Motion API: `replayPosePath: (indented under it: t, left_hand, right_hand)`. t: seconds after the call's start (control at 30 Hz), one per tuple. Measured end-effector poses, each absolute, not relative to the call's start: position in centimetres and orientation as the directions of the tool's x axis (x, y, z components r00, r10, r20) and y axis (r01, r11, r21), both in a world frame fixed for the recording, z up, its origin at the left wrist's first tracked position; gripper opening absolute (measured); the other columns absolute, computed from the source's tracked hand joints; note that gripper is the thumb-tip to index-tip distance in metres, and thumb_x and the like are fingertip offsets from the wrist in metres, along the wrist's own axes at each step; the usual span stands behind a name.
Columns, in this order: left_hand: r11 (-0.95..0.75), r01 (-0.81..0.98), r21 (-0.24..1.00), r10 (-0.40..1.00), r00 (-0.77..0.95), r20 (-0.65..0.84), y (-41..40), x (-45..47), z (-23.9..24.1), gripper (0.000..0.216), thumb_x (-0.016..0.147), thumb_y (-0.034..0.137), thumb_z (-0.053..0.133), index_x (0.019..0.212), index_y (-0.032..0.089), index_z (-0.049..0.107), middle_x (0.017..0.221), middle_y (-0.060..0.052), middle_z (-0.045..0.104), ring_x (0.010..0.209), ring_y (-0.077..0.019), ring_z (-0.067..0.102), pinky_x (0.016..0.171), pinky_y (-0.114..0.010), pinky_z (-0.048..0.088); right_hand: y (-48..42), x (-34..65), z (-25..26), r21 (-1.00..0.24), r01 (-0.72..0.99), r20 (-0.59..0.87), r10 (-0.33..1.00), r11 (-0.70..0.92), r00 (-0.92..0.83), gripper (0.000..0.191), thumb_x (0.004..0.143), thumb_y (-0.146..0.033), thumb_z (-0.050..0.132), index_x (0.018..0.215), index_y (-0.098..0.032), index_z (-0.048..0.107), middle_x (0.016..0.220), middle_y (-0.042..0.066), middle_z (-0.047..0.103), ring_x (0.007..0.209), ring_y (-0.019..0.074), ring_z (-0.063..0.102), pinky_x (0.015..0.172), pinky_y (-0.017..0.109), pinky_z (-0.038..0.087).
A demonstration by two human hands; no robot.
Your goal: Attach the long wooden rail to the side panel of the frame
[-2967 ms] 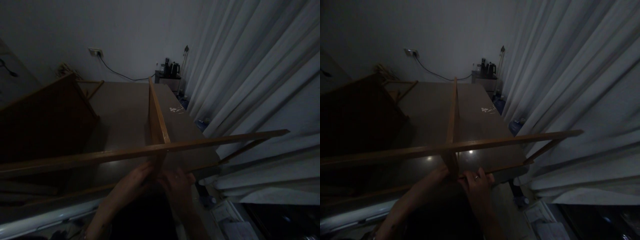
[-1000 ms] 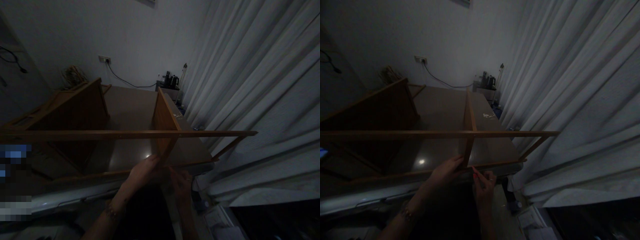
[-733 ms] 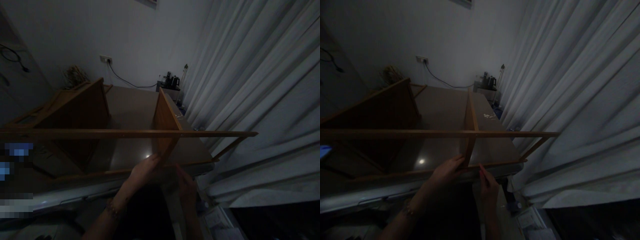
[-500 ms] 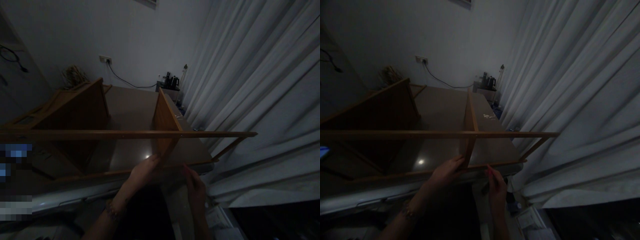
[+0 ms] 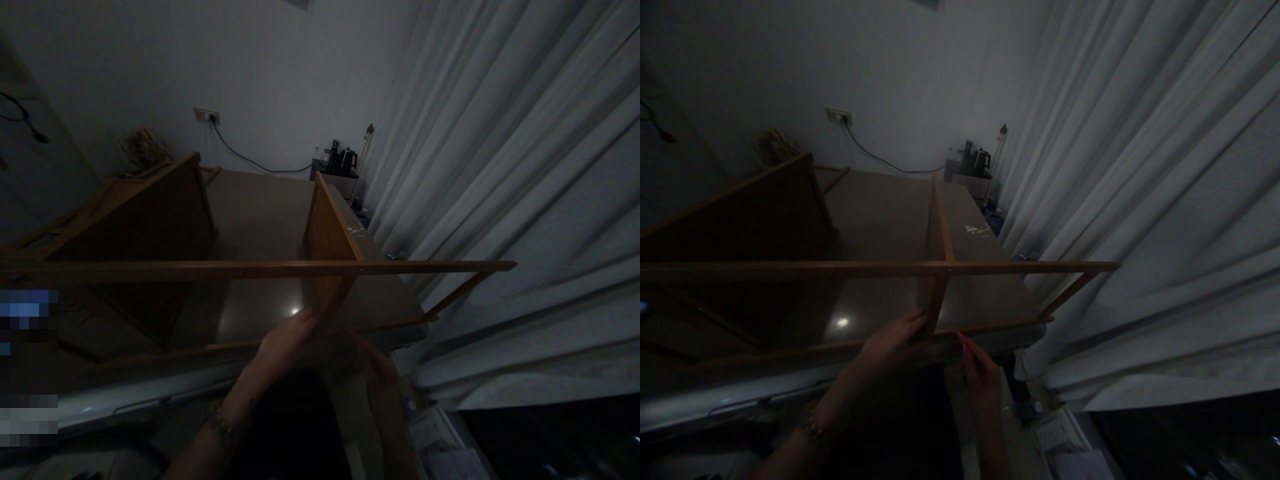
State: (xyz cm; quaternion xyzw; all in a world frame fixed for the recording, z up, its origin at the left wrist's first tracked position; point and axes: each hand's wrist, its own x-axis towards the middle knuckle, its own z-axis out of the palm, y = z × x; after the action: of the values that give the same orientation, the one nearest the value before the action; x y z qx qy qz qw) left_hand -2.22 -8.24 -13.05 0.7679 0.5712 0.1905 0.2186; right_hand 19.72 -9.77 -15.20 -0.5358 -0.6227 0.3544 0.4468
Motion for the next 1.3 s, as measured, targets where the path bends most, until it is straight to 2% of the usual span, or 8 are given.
replayPosePath:
  t: [0.1, 0.37, 0.5, 0.7, 1.03, 1.3]
  left_hand:
    - [-0.261, 0.790, 0.555, 0.958, 0.283, 0.048, -8.1, -2.2, -13.2, 0.033, 0.092, 0.026, 0.051, 0.125, 0.023, 0.053, 0.134, -0.008, 0.055, 0.116, -0.0219, 0.058, 0.099, -0.031, 0.048]
    - [-0.273, 0.780, 0.563, 0.955, 0.289, 0.062, -8.0, -2.2, -13.2, 0.028, 0.094, 0.028, 0.049, 0.121, 0.023, 0.055, 0.129, -0.006, 0.058, 0.110, -0.0197, 0.061, 0.094, -0.029, 0.049]
    - [-0.275, 0.782, 0.559, 0.955, 0.288, 0.067, -8.0, -2.1, -13.0, 0.026, 0.093, 0.027, 0.050, 0.118, 0.023, 0.055, 0.127, -0.005, 0.059, 0.108, -0.0193, 0.061, 0.091, -0.029, 0.050]
    - [-0.291, 0.759, 0.583, 0.948, 0.313, 0.066, -8.1, -2.5, -13.0, 0.032, 0.092, 0.025, 0.051, 0.124, 0.024, 0.053, 0.132, -0.006, 0.056, 0.116, -0.0200, 0.058, 0.099, -0.029, 0.047]
    - [-0.277, 0.756, 0.593, 0.946, 0.321, 0.032, -8.3, -2.5, -12.4, 0.032, 0.091, 0.029, 0.053, 0.123, 0.024, 0.054, 0.131, -0.007, 0.056, 0.115, -0.0213, 0.059, 0.098, -0.030, 0.047]
    - [-0.281, 0.765, 0.579, 0.946, 0.322, 0.035, -8.4, -2.7, -12.5, 0.036, 0.088, 0.031, 0.057, 0.123, 0.022, 0.053, 0.134, -0.008, 0.054, 0.119, -0.0220, 0.056, 0.101, -0.032, 0.046]
  right_hand:
    - [-10.0, 19.8, -15.1, -0.930, 0.320, 0.176, 0.983, 0.180, -0.042, 0.034, 0.091, -0.043, 0.056, 0.109, -0.020, 0.074, 0.105, 0.007, 0.076, 0.087, 0.0230, 0.074, 0.074, 0.031, 0.060]
    - [-10.5, 17.4, -17.3, -0.816, 0.476, 0.380, 0.925, 0.328, 0.014, 0.032, 0.091, -0.043, 0.055, 0.105, -0.021, 0.075, 0.102, 0.007, 0.076, 0.090, 0.0216, 0.074, 0.079, 0.030, 0.059]
    - [-10.7, 16.5, -18.1, -0.764, 0.533, 0.447, 0.894, 0.364, 0.030, 0.033, 0.093, -0.044, 0.051, 0.093, -0.023, 0.076, 0.089, 0.006, 0.078, 0.078, 0.0198, 0.074, 0.072, 0.028, 0.059]
    - [-11.1, 16.4, -19.3, -0.682, 0.575, 0.527, 0.849, 0.452, -0.042, 0.041, 0.097, -0.048, 0.044, 0.091, -0.025, 0.077, 0.086, 0.005, 0.078, 0.074, 0.0179, 0.075, 0.067, 0.025, 0.058]
    - [-11.3, 16.4, -20.1, -0.607, 0.621, 0.579, 0.812, 0.495, -0.081, 0.037, 0.098, -0.042, 0.046, 0.091, -0.020, 0.074, 0.081, 0.006, 0.077, 0.071, 0.0170, 0.074, 0.067, 0.025, 0.057]
    - [-11.4, 16.3, -20.1, -0.594, 0.637, 0.578, 0.812, 0.491, -0.087, 0.030, 0.097, -0.037, 0.048, 0.096, -0.023, 0.074, 0.085, 0.006, 0.077, 0.075, 0.0179, 0.074, 0.069, 0.026, 0.057]
